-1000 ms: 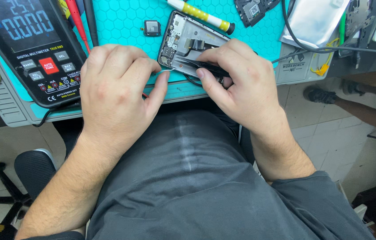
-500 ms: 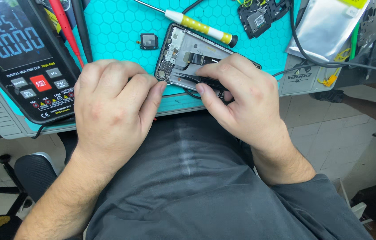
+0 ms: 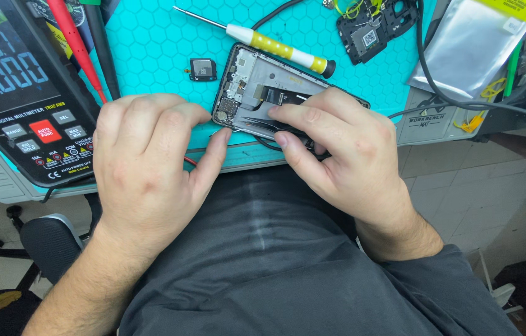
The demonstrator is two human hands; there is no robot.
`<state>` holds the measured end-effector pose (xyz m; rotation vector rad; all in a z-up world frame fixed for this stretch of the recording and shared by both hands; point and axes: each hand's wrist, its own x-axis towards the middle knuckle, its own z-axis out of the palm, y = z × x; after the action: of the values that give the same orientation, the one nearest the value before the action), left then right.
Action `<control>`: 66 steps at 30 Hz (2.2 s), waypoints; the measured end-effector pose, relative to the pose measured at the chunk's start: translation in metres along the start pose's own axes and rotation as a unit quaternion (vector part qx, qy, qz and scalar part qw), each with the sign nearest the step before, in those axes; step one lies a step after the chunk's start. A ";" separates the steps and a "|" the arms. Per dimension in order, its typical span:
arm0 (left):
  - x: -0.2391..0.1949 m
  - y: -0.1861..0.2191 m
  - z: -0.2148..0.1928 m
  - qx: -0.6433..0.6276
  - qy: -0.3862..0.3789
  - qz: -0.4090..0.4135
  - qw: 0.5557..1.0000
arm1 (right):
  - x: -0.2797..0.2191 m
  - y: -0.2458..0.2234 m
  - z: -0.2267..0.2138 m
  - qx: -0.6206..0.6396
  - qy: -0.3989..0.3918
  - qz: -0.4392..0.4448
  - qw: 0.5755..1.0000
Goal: The person uses tweezers to remove a small component from the interior of a disassembled smartphone. They then peel off a protective film from a flexible ribbon cable and place the component on the workbench.
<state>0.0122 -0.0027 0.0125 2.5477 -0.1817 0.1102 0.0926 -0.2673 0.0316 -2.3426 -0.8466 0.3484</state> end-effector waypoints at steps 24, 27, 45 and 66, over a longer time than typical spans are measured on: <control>-0.001 0.002 0.002 0.081 -0.004 -0.001 0.997 | 0.016 -0.008 -0.028 0.047 -0.014 -0.013 0.999; -0.002 0.000 0.003 0.083 -0.001 0.003 0.997 | 0.018 -0.006 -0.031 0.035 -0.004 -0.022 0.999; 0.000 0.002 0.002 0.067 0.005 -0.005 0.998 | 0.011 -0.006 -0.021 0.046 -0.013 0.012 0.999; -0.006 -0.003 0.008 0.050 0.051 0.033 0.997 | -0.007 -0.020 -0.012 0.010 0.039 -0.004 0.999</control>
<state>0.0074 -0.0039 0.0039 2.6281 -0.2248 0.2799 0.0821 -0.2651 0.0538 -2.3173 -0.8105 0.2596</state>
